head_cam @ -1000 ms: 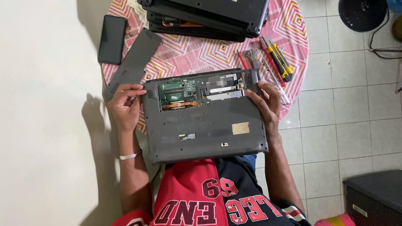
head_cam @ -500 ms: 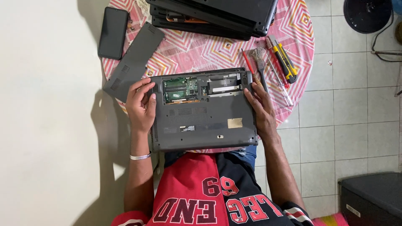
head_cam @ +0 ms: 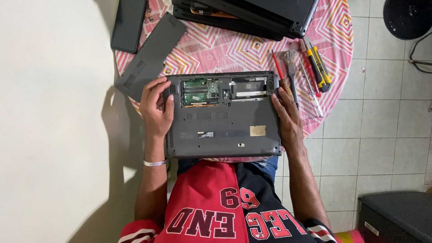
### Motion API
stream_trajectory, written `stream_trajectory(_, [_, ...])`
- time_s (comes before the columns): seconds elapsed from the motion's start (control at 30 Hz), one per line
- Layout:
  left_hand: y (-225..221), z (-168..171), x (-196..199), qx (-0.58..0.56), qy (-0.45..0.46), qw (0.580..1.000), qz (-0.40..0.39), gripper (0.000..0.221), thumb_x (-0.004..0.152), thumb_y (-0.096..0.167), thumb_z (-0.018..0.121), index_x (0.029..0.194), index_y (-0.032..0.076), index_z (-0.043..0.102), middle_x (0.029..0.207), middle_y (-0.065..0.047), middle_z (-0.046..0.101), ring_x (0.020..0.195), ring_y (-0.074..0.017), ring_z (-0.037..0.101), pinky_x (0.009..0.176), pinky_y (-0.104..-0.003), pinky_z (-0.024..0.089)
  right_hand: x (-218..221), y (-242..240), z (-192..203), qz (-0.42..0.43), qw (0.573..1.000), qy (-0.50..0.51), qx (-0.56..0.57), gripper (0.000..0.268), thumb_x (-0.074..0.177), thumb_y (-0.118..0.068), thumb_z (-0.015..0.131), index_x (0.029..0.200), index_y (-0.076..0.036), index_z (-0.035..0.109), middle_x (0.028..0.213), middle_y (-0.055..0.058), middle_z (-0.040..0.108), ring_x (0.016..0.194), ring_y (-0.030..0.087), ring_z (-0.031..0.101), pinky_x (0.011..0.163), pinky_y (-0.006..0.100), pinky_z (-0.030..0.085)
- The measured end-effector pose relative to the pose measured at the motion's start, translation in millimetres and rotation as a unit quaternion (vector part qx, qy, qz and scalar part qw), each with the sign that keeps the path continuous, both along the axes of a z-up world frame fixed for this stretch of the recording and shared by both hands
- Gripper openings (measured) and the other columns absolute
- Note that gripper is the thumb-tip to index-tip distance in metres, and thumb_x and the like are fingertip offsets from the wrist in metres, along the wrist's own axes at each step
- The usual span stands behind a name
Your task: Connecting internal ribbon cables and assembling the chassis of a laptop during a repair process.
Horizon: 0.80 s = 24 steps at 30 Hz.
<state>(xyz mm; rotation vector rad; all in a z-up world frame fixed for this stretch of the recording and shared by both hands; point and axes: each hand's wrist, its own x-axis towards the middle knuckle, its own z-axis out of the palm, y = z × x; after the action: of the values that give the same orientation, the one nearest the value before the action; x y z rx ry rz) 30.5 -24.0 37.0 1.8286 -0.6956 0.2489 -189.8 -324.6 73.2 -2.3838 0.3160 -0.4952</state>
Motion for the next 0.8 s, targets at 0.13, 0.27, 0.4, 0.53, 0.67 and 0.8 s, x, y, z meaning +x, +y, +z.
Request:
stream_trajectory(0.13, [-0.2, 6.7, 7.4, -0.017, 0.010, 1.000, 0.004, 0.023, 0.100, 0.007, 0.064, 0.121, 0.000, 0.071, 0.124, -0.016, 0.063, 0.120, -0.0336, 0.066, 0.098, -0.037, 0.056, 7.1, 1.8, 4.5, 0.002, 1.000, 0.014, 0.013, 0.039, 0.113, -0.011, 0.048, 0.150, -0.008, 0.058, 0.156, 0.024, 0.048, 0.141, 0.046, 0.050, 0.117, 0.047, 0.043])
stream_trajectory(0.27, [4.5, 10.8, 16.0, -0.019, 0.060, 0.998, -0.020, 0.027, 0.099, -0.002, 0.063, 0.124, -0.001, 0.070, 0.128, -0.018, 0.062, 0.127, -0.0365, 0.062, 0.096, -0.037, 0.056, 15.8, 0.7, 9.5, -0.003, 1.000, 0.018, 0.011, 0.044, 0.107, -0.011, 0.060, 0.150, -0.007, 0.058, 0.155, 0.021, 0.049, 0.137, 0.042, 0.055, 0.117, 0.045, 0.044])
stream_trajectory(0.4, [10.9, 24.2, 26.6, -0.054, 0.132, 0.988, -0.058, 0.033, 0.098, -0.011, 0.054, 0.126, -0.002, 0.069, 0.127, -0.023, 0.064, 0.130, -0.0375, 0.058, 0.099, -0.044, 0.056, 24.5, -9.5, 1.2, -0.011, 1.000, 0.020, -0.009, 0.042, 0.108, -0.025, 0.062, 0.148, -0.013, 0.062, 0.153, 0.014, 0.053, 0.137, 0.037, 0.057, 0.117, 0.042, 0.042])
stream_trajectory(0.53, [20.9, 39.3, 47.2, -0.052, 0.163, 0.980, -0.105, 0.039, 0.095, -0.011, 0.044, 0.126, -0.006, 0.067, 0.130, -0.029, 0.064, 0.133, -0.0409, 0.055, 0.106, -0.052, 0.051, 47.9, -21.9, 28.1, -0.005, 0.998, 0.053, 0.031, 0.042, 0.109, -0.032, 0.059, 0.147, -0.013, 0.063, 0.149, 0.013, 0.056, 0.137, 0.036, 0.057, 0.118, 0.043, 0.040])
stream_trajectory(0.67, [26.1, 52.9, 63.7, 0.017, 0.124, 0.980, -0.155, 0.037, 0.096, 0.001, 0.052, 0.128, -0.008, 0.066, 0.133, -0.031, 0.064, 0.132, -0.0397, 0.059, 0.109, -0.049, 0.051, 81.6, -40.6, 23.0, 0.054, 0.995, -0.066, -0.055, 0.027, 0.105, -0.011, 0.072, 0.130, -0.001, 0.071, 0.123, 0.017, 0.069, 0.112, 0.035, 0.069, 0.096, 0.046, 0.053])
stream_trajectory(0.8, [22.7, 37.5, 71.9, 0.162, 0.019, 0.980, -0.116, 0.023, 0.107, -0.006, 0.066, 0.129, -0.001, 0.069, 0.121, -0.013, 0.073, 0.073, -0.0166, 0.060, 0.072, -0.029, 0.055, 105.1, -67.5, -10.5, -0.028, 0.992, 0.015, -0.124, 0.024, 0.102, 0.004, 0.069, 0.121, -0.008, 0.078, 0.098, 0.007, 0.078, 0.088, 0.029, 0.069, 0.086, 0.054, 0.042])
